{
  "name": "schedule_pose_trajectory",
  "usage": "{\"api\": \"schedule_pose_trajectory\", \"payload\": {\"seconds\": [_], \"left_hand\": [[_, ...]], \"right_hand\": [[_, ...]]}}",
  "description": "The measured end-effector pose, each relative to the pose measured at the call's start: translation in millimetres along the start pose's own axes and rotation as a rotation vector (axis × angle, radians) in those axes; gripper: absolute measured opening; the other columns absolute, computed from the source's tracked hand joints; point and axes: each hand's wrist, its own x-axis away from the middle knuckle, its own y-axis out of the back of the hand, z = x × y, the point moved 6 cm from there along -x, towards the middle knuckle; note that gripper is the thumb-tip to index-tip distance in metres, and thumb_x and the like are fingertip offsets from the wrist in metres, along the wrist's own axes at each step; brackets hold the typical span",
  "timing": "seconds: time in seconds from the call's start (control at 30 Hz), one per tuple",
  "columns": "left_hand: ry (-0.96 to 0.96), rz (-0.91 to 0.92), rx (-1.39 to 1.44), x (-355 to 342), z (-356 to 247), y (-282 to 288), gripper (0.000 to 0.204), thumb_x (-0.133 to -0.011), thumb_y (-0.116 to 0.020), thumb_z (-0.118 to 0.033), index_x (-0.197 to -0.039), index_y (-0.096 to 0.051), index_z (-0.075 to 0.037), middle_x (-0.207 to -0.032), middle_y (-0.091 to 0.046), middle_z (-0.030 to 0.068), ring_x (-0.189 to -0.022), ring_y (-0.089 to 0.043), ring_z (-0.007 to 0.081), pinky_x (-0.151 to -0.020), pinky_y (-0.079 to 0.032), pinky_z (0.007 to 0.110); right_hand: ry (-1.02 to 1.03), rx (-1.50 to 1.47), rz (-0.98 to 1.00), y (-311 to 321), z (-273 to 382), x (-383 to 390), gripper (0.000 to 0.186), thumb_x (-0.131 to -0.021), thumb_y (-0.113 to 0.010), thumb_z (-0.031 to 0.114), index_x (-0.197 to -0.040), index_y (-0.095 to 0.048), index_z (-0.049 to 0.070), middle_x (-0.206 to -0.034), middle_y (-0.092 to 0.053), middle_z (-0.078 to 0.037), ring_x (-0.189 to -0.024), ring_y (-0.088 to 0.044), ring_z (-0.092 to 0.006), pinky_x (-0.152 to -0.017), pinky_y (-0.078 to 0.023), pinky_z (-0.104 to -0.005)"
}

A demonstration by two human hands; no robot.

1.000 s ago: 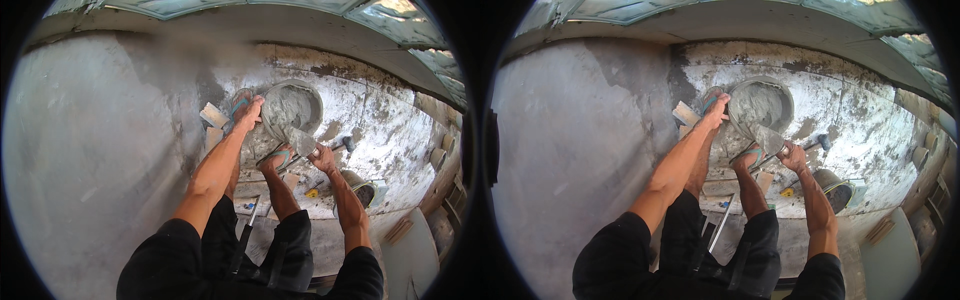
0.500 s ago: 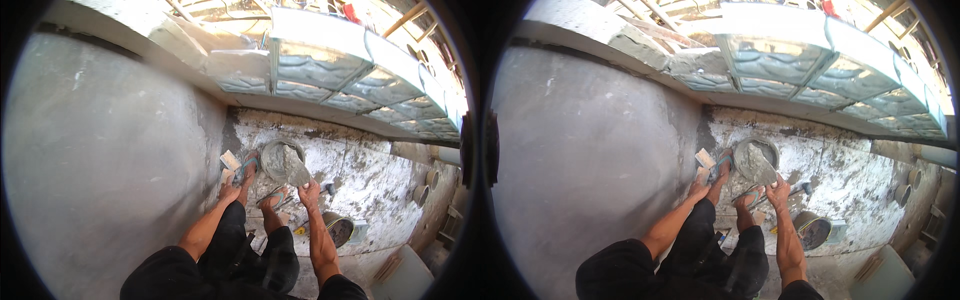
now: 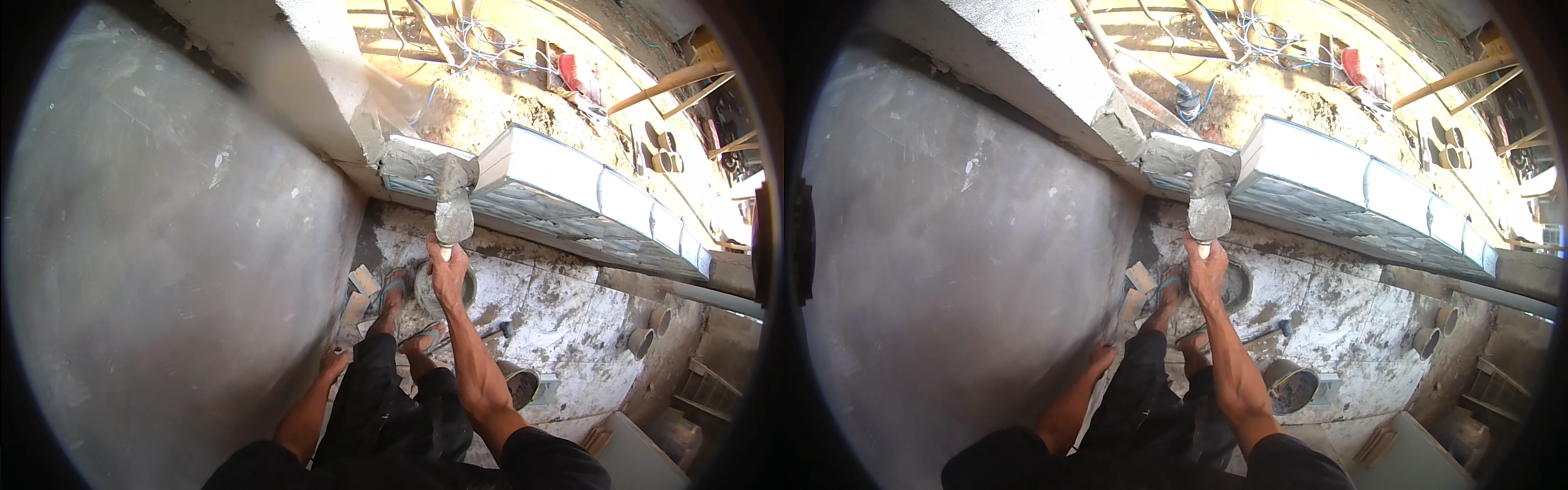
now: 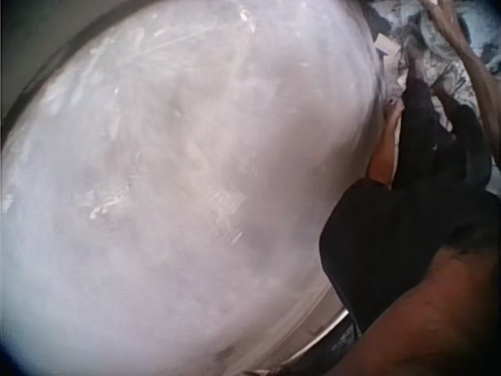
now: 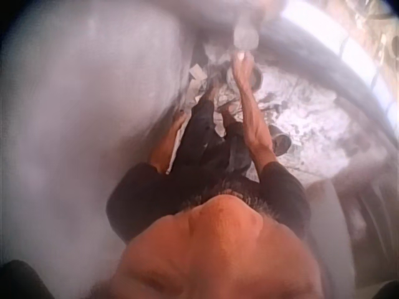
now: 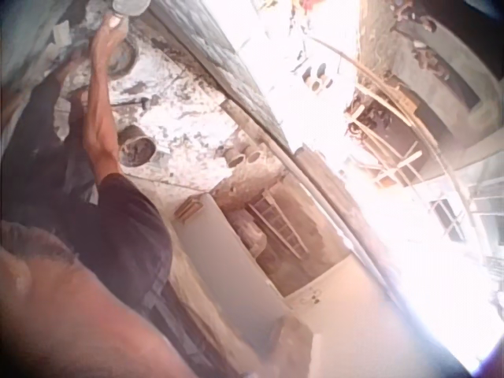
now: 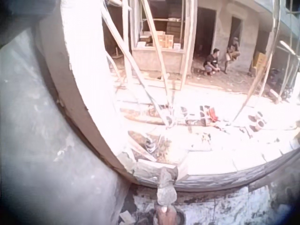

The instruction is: The person applies mortar to the side of a glass block using a trowel, places the block onto a wall, and then taps it into position using a rubber mallet.

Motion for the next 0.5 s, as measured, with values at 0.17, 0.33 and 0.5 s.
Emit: {"api": "schedule_pose_trajectory", "payload": {"seconds": [0.17, 0.33, 0.5], "left_hand": [[-0.302, -0.088, -0.051, -0.1, -39.7, 13.6, 0.045, -0.089, -0.061, -0.036, -0.119, -0.063, -0.003, -0.126, -0.064, 0.0199, -0.121, -0.058, 0.0375, -0.099, -0.047, 0.046], [-0.423, -0.082, -0.101, 17.0, -72.9, 22.7, 0.038, -0.097, -0.052, -0.035, -0.111, -0.068, -0.003, -0.122, -0.064, 0.019, -0.117, -0.058, 0.0381, -0.098, -0.047, 0.046], [-0.43, -0.123, -0.113, 25.4, -80.7, 27.4, 0.038, -0.099, -0.048, -0.034, -0.107, -0.068, -0.003, -0.117, -0.064, 0.0177, -0.112, -0.059, 0.0369, -0.097, -0.047, 0.047]], "right_hand": [[-0.301, -0.276, 0.024, -25.0, 2.1, -8.0, 0.037, -0.097, -0.067, 0.042, -0.08, -0.056, 0.011, -0.059, -0.051, 0.001, -0.044, -0.047, -0.0092, -0.041, -0.04, -0.0268], [-0.461, -0.517, -0.012, -32.8, 14.1, -3.9, 0.034, -0.098, -0.065, 0.04, -0.08, -0.053, 0.014, -0.061, -0.051, 0.001, -0.044, -0.047, -0.0108, -0.04, -0.042, -0.027], [-0.52, -0.709, 0.001, -33.2, 44.2, 17.5, 0.033, -0.099, -0.063, 0.04, -0.083, -0.053, 0.013, -0.064, -0.052, 0.001, -0.047, -0.049, -0.0099, -0.04, -0.042, -0.0259]]}}
